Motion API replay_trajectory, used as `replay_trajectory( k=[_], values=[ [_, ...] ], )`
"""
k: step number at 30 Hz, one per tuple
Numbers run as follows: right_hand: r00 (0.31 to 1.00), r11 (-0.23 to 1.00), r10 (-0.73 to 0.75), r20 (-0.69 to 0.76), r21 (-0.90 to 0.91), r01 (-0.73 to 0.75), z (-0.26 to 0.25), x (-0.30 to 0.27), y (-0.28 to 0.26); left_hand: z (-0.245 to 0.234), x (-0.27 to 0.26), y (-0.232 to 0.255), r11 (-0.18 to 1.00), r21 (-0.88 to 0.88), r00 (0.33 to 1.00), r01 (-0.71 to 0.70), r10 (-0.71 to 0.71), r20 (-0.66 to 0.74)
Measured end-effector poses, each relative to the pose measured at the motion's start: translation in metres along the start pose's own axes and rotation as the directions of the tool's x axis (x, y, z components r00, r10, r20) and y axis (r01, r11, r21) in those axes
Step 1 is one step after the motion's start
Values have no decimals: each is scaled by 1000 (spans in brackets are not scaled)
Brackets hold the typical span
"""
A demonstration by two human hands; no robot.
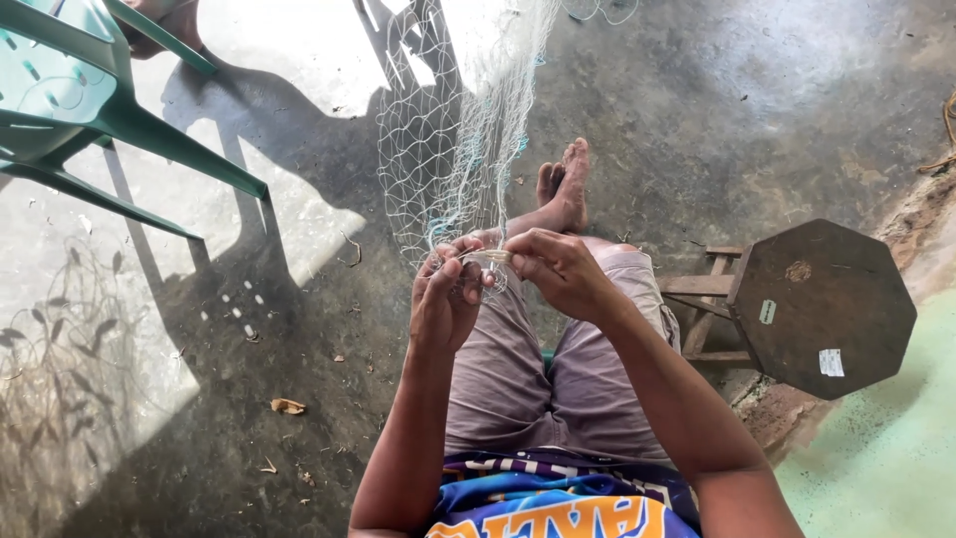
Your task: Repairing a fishing net by threading a shuttle through the mesh and tying knots to fix holes or extend the net.
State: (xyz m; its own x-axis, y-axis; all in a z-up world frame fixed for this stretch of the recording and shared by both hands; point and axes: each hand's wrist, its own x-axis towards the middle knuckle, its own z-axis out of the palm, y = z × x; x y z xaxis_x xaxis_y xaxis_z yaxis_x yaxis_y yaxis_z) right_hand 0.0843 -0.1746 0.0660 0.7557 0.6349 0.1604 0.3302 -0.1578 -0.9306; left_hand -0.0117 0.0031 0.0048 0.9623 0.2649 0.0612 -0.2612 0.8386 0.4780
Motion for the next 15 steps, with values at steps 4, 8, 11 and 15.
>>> replay_trajectory(
  k=[4,8,11,15],
  values=[
    [999,996,-34,8,88,33,4,2,12,-2,0,-3,1000,-9,1000,8,-8,-6],
    [997,985,-72,8,156,70,7,5,14,2,0,-6,999,-18,999,31,-32,-11],
    [994,982,-108,7,160,105,8,10,12,10,0,-7,999,-16,999,40,-40,-9],
    [991,977,-137,-10,162,137,9,9,14,9,-2,-7,998,-19,998,56,-57,-29]
  ],
)
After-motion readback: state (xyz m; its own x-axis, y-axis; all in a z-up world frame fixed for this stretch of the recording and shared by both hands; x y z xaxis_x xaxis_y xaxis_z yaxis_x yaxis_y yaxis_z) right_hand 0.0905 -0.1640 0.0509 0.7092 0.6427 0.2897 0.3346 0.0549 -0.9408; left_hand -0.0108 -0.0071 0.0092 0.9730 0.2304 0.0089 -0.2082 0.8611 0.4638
